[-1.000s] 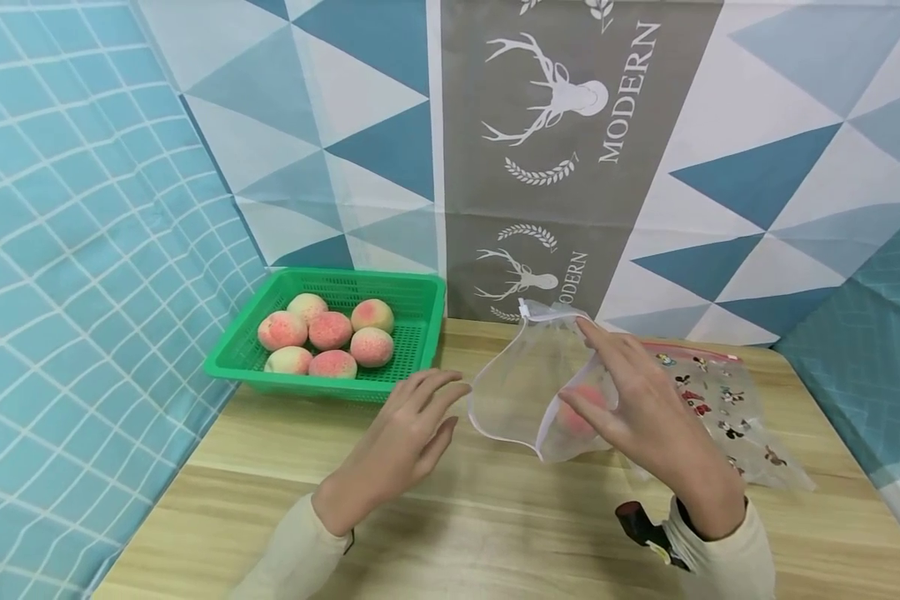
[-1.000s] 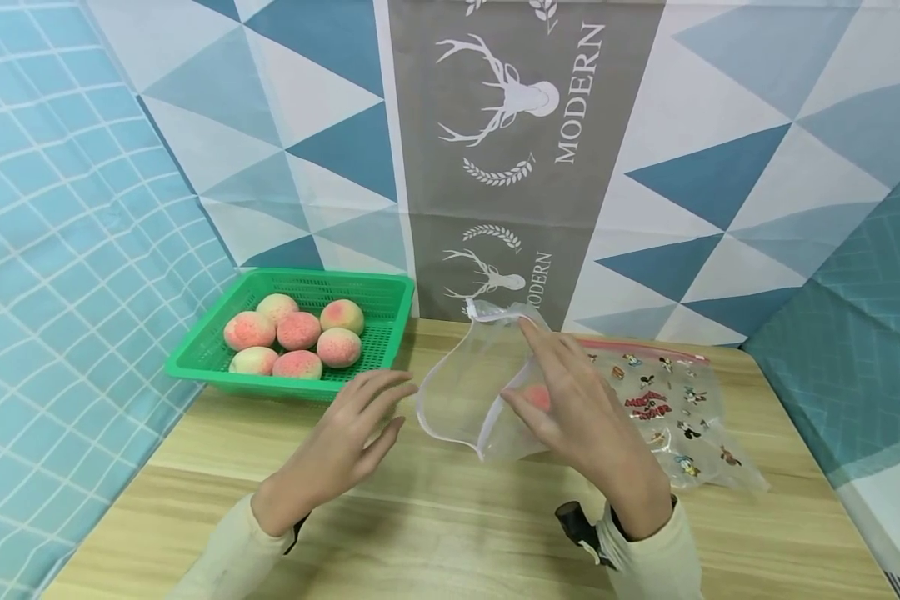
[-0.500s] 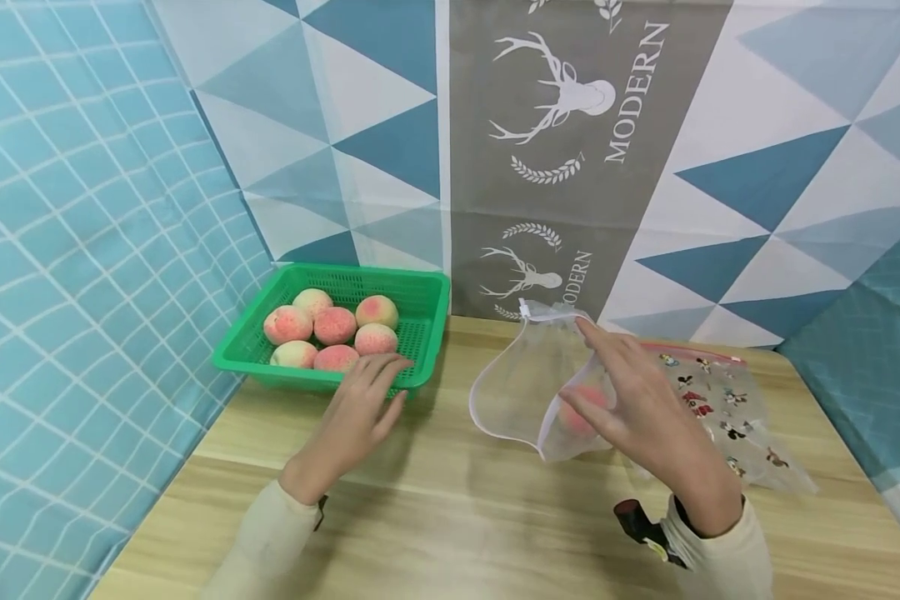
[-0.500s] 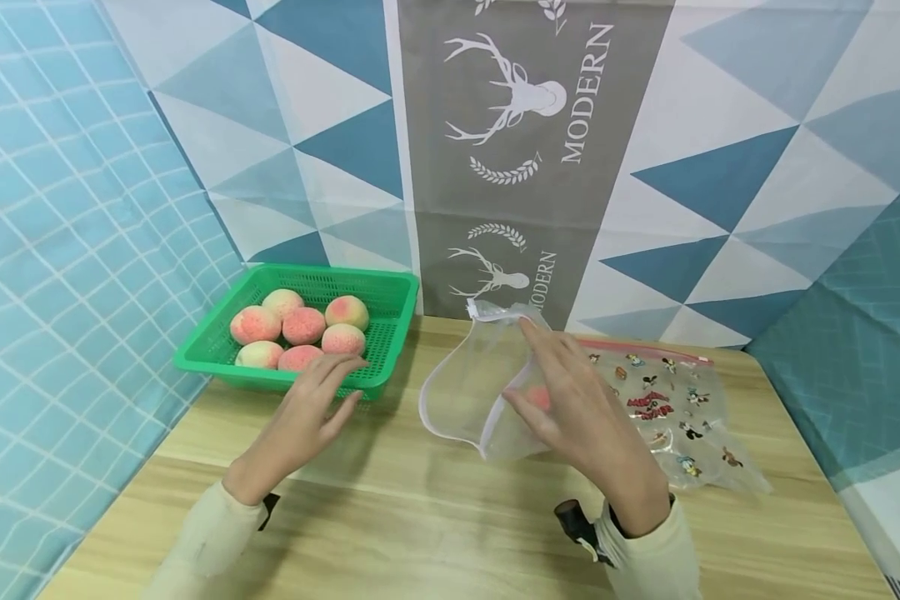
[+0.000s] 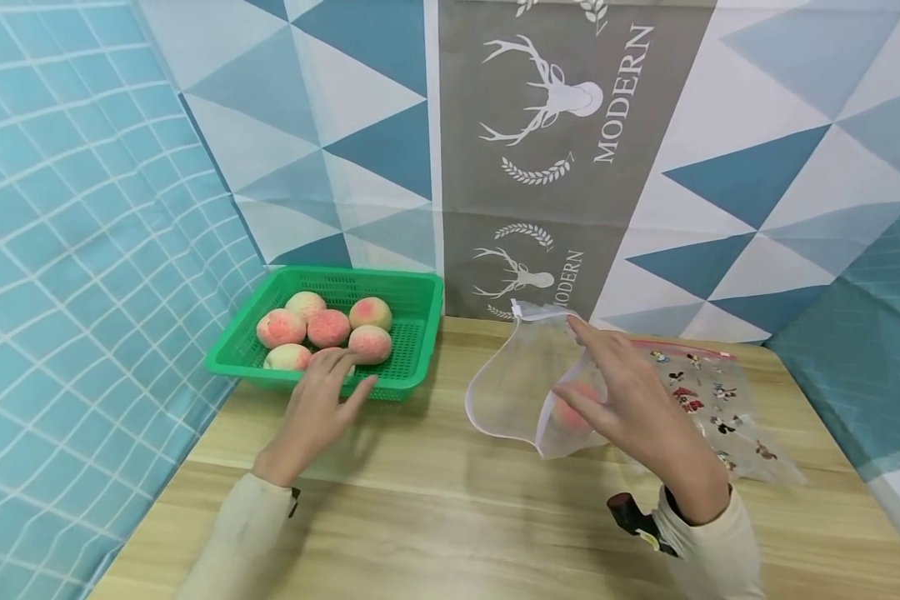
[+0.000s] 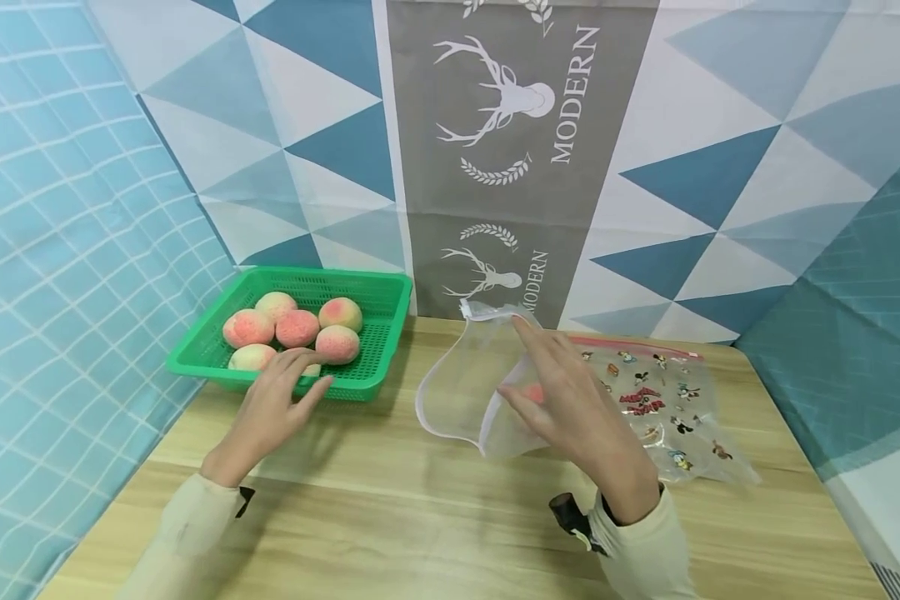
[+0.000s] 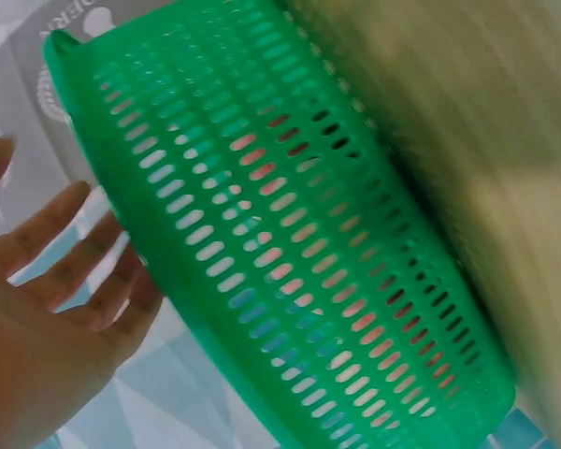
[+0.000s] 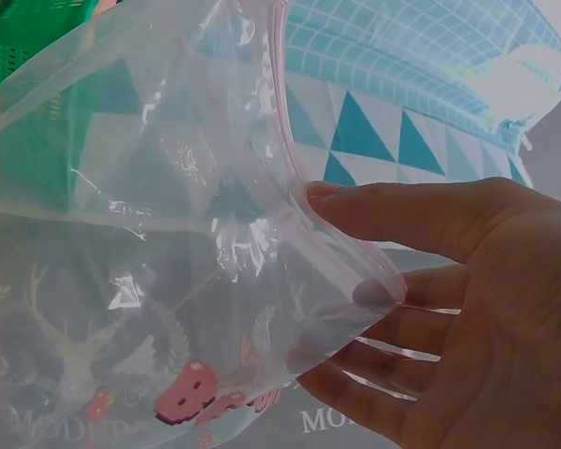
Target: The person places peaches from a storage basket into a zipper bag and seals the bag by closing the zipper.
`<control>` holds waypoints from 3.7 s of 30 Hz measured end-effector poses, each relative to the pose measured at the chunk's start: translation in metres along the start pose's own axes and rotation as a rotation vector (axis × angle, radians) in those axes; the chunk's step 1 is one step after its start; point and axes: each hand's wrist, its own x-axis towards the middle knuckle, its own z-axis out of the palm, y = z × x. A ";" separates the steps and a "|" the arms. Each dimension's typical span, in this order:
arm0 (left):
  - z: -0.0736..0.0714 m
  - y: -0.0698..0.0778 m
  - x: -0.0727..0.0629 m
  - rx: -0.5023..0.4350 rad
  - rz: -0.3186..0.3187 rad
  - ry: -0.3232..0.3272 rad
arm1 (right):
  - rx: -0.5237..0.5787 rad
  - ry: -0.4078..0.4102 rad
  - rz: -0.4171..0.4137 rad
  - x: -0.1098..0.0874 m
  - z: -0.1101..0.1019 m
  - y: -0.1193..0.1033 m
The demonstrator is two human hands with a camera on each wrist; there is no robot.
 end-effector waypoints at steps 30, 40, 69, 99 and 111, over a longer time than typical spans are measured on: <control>-0.006 -0.049 0.053 0.217 -0.340 -0.390 | 0.030 -0.016 0.052 -0.001 -0.003 0.001; -0.003 -0.055 0.063 0.077 -0.457 -0.544 | 0.027 -0.018 0.052 0.000 -0.005 0.003; 0.011 -0.051 0.048 0.251 -0.379 -0.392 | 0.028 -0.051 0.059 -0.005 0.006 0.005; 0.020 -0.051 0.037 0.256 -0.065 0.127 | 0.038 -0.063 0.064 -0.003 0.002 0.005; 0.003 -0.029 0.040 0.194 -0.040 0.170 | 0.013 -0.026 0.042 -0.004 0.002 0.005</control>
